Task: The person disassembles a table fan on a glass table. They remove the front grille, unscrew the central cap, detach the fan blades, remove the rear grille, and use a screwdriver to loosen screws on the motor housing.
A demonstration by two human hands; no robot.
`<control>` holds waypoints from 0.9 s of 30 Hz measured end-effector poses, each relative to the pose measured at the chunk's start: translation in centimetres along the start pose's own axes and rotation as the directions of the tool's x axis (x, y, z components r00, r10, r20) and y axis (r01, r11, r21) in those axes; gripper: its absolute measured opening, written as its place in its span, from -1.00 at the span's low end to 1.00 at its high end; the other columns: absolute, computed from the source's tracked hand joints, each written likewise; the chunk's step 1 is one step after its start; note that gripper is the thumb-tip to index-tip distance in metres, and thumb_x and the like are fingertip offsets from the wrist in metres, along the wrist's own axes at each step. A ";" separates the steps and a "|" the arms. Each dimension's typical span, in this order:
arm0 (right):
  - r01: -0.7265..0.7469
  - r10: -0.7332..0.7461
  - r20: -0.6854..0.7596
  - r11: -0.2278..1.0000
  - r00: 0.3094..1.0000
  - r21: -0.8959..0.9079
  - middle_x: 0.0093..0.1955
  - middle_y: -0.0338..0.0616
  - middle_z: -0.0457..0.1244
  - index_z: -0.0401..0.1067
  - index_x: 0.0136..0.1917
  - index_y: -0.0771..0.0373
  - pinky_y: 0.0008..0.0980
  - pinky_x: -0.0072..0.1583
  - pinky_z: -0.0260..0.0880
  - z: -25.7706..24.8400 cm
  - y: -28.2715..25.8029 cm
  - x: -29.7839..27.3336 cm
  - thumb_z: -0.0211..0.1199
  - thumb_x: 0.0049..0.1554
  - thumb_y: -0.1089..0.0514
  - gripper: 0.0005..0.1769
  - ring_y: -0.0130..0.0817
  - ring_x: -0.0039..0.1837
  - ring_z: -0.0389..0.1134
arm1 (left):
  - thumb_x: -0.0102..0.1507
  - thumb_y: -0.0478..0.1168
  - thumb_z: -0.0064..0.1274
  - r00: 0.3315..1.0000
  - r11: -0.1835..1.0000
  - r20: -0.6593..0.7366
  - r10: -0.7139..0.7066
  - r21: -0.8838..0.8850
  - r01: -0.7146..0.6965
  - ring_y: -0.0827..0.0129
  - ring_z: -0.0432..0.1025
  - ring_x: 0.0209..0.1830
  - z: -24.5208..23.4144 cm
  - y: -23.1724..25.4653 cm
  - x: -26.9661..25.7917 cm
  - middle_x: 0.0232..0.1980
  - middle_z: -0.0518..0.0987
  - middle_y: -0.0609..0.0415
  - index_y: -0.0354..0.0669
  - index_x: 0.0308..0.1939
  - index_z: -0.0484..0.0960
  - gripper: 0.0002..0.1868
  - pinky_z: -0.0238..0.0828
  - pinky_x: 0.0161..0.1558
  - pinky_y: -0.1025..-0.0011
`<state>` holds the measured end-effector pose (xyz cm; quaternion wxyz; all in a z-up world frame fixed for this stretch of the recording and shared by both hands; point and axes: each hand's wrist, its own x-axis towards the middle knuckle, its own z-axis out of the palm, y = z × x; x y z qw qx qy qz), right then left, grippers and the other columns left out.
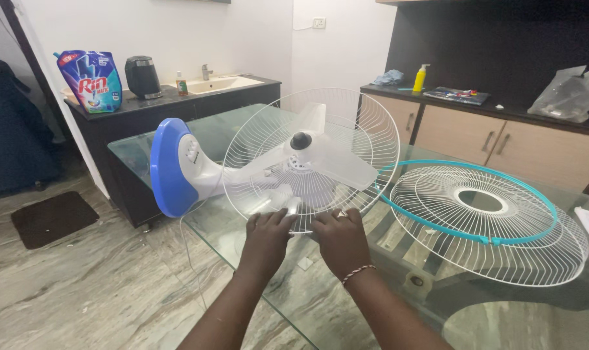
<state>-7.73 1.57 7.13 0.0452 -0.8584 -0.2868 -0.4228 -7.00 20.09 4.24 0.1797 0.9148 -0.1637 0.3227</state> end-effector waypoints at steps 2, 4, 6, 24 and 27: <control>-0.018 0.018 0.005 1.000 1.000 -0.011 -0.08 -0.35 0.42 0.58 -0.20 0.06 -0.11 0.22 0.19 0.5 0.1 -1.1 0.26 0.05 0.20 -0.91 -0.31 -0.02 0.42 | 0.22 -0.25 0.09 1.000 1.000 -0.012 0.017 0.014 -0.016 0.17 0.32 0.35 1.1 0.0 -0.7 0.33 0.49 0.04 0.05 0.23 0.56 -0.54 -0.03 0.40 0.00; -0.025 0.025 0.001 1.000 1.000 -0.010 -0.05 -0.37 0.42 0.60 -0.17 0.05 -0.11 0.24 0.19 0.9 0.5 -1.9 0.25 0.04 0.24 -0.86 -0.33 -0.01 0.43 | 0.22 -0.28 0.06 0.998 0.998 -0.044 0.053 0.043 -0.051 0.16 0.30 0.37 2.3 0.0 -1.2 0.37 0.47 0.02 0.02 0.26 0.53 -0.50 -0.05 0.42 -0.01; -0.020 0.020 -0.008 1.000 1.000 0.009 -0.03 -0.37 0.43 0.62 -0.15 0.03 -0.12 0.25 0.19 1.3 0.8 -2.7 0.24 0.00 0.27 -0.79 -0.35 0.02 0.43 | 0.21 -0.33 0.03 0.997 0.994 -0.058 0.054 0.094 -0.048 0.15 0.28 0.39 3.4 0.1 -1.7 0.38 0.46 0.05 0.05 0.29 0.52 -0.47 -0.06 0.43 -0.02; -0.032 0.029 0.020 0.990 0.999 0.138 -0.10 -0.18 0.42 0.60 -0.17 0.20 -0.14 0.16 0.26 0.0 -0.6 -4.0 0.31 -0.01 -0.01 -0.74 -0.23 -0.07 0.40 | 0.17 -0.25 0.16 0.998 0.998 -0.005 0.055 0.015 -0.055 0.07 0.27 0.42 5.0 -0.3 -3.0 0.41 0.45 0.03 0.03 0.18 0.63 -0.54 0.07 0.37 0.00; 0.002 -0.001 -0.002 0.994 1.000 0.113 -0.15 -0.22 0.41 0.56 -0.23 0.17 -0.15 0.20 0.29 -0.2 -0.1 -2.1 0.28 0.07 0.05 -0.82 -0.29 -0.12 0.41 | 0.16 -0.27 0.14 0.999 1.000 0.026 0.022 0.020 -0.023 0.07 0.26 0.42 4.7 -0.2 -2.9 0.41 0.44 0.03 0.04 0.16 0.64 -0.54 0.04 0.38 -0.02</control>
